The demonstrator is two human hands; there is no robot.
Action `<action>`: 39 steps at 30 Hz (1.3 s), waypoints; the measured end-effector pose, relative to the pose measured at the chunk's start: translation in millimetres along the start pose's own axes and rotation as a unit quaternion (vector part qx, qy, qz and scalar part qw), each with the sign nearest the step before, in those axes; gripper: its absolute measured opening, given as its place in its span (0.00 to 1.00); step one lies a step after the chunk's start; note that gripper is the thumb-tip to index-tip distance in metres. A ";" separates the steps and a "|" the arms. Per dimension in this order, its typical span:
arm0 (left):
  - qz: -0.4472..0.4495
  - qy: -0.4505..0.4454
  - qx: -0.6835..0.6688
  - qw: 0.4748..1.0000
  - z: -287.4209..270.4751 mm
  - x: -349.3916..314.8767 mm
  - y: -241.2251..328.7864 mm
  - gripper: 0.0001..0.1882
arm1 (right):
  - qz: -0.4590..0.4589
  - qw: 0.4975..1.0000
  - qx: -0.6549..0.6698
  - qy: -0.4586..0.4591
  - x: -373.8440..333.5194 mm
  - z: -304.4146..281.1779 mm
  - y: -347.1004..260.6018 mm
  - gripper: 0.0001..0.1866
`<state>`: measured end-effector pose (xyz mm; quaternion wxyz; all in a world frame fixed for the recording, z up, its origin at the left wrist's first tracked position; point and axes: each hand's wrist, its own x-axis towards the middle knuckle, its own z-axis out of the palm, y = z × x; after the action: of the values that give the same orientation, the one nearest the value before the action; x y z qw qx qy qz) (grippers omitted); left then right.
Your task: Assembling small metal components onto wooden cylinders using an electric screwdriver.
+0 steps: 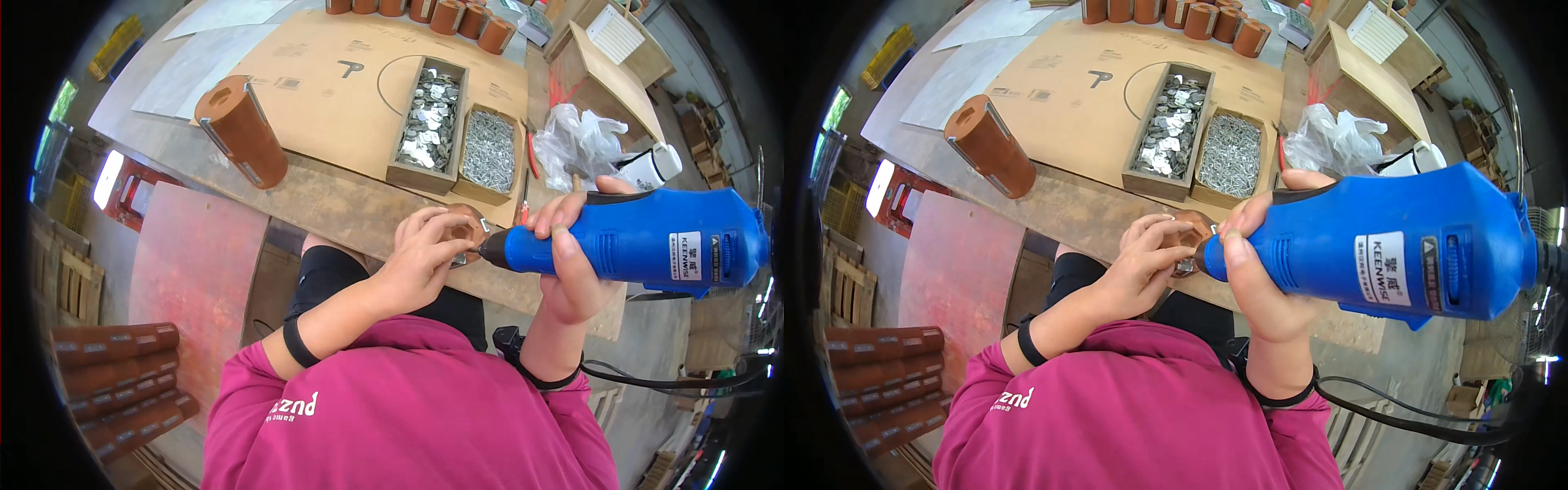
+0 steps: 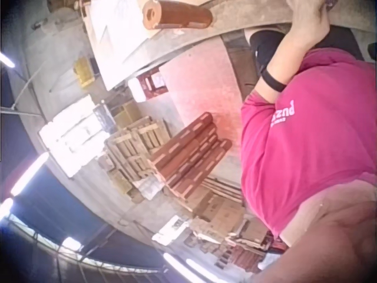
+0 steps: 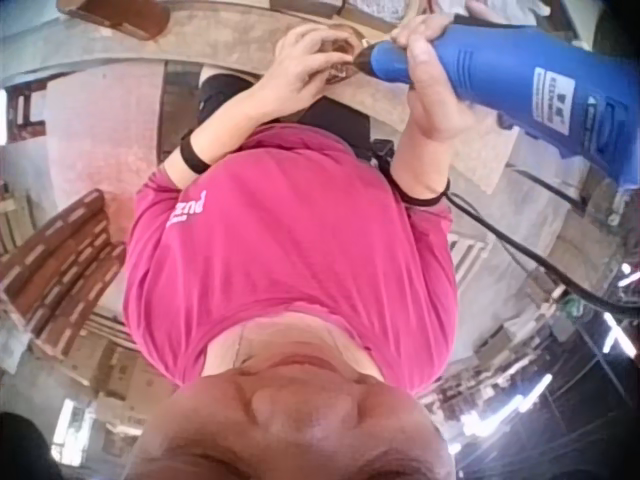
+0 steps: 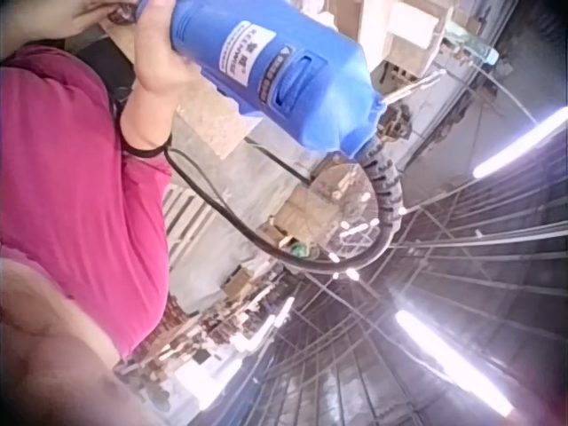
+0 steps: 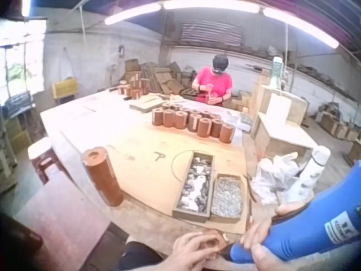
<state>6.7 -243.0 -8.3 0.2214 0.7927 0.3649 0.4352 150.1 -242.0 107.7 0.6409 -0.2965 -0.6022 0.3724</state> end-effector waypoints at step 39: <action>-0.011 0.058 -0.010 0.998 15.8 -3.5 -14.8 0.22 | 0.060 0.997 0.006 -0.047 6.0 15.1 23.6 0.25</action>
<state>13.2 -236.8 -28.3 0.2127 0.7599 0.3811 0.4818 132.3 -225.1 93.0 0.5903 -0.3100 -0.6106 0.4273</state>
